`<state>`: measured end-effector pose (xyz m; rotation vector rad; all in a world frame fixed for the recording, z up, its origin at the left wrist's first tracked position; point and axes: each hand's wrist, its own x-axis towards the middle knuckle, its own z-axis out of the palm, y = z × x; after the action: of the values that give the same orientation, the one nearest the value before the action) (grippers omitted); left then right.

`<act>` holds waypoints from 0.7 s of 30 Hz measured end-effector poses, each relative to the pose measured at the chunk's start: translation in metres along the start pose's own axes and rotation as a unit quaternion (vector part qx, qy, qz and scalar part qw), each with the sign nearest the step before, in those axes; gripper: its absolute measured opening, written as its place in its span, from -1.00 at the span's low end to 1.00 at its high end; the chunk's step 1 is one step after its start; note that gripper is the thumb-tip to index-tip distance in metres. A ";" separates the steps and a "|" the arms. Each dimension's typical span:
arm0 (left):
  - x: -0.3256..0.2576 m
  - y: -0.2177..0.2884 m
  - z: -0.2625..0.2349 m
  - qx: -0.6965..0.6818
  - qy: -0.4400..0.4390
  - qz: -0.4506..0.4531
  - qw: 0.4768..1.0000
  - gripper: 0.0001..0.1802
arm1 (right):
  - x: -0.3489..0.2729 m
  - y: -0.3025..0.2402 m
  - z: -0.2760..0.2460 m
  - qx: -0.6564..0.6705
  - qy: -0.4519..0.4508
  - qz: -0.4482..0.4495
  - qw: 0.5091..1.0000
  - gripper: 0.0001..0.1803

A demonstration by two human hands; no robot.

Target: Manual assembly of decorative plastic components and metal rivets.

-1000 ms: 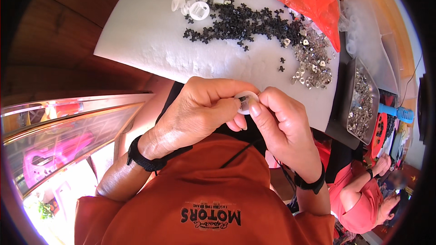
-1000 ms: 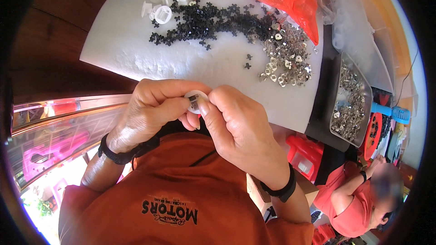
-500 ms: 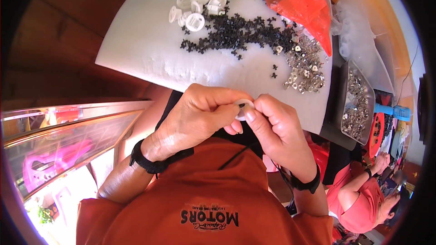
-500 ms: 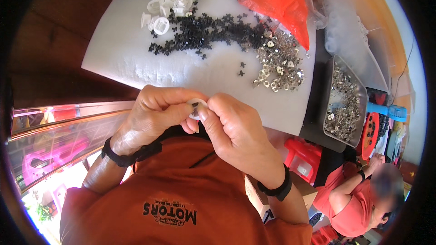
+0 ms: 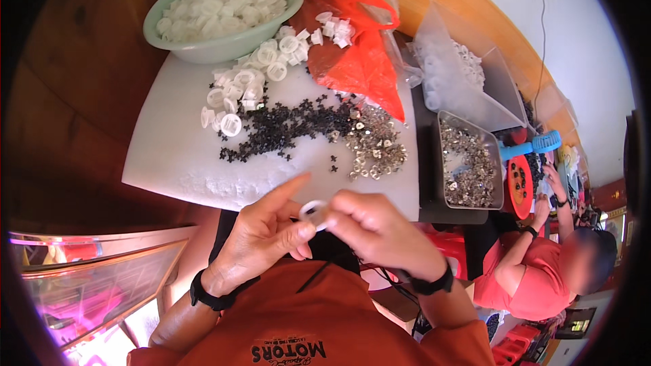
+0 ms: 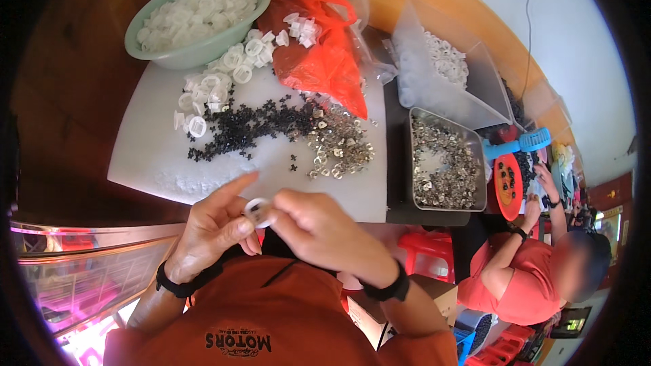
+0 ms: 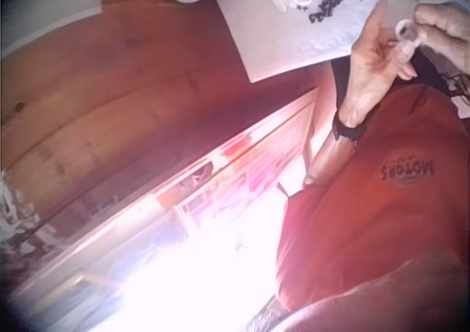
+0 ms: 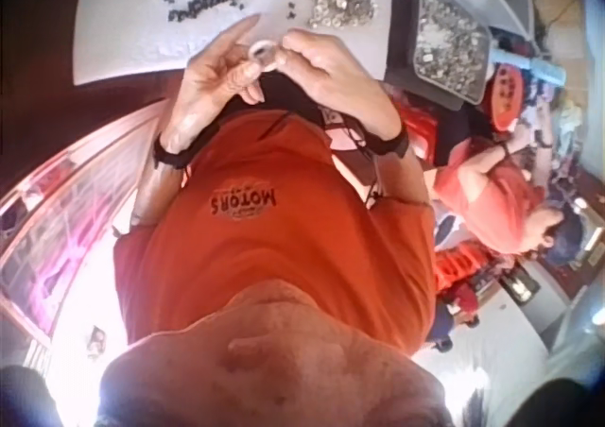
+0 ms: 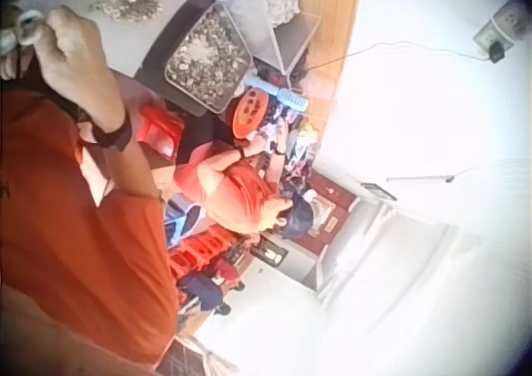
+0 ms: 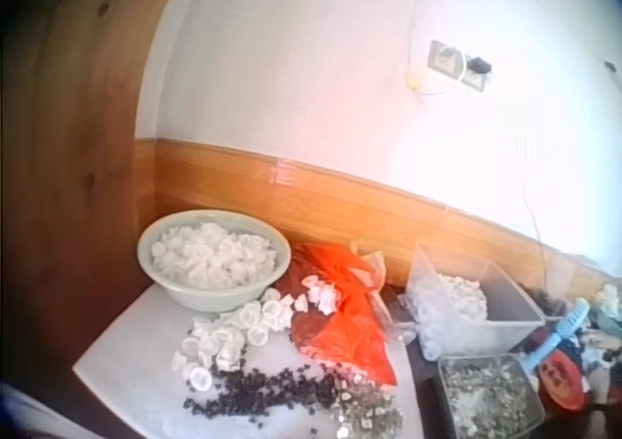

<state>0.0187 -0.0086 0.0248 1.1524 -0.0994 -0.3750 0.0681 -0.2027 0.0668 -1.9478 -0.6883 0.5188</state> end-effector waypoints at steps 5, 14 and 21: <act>-0.005 0.000 -0.002 -0.017 0.040 0.049 0.998 -0.31 | -0.022 -0.016 -0.093 0.037 0.225 0.156 0.961 -0.84; -0.019 -0.016 -0.012 0.037 0.086 0.020 0.995 -0.65 | -0.012 -0.005 -0.159 -0.221 0.316 0.122 0.914 -0.55; -0.029 -0.016 -0.012 0.029 0.065 0.033 0.997 -0.68 | 0.075 -0.030 -0.087 -0.287 0.098 0.035 0.952 -0.50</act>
<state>-0.0093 0.0062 0.0091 1.2253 -0.0345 -0.2403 0.1701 -0.1990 0.1272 -2.5337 -0.6933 0.1648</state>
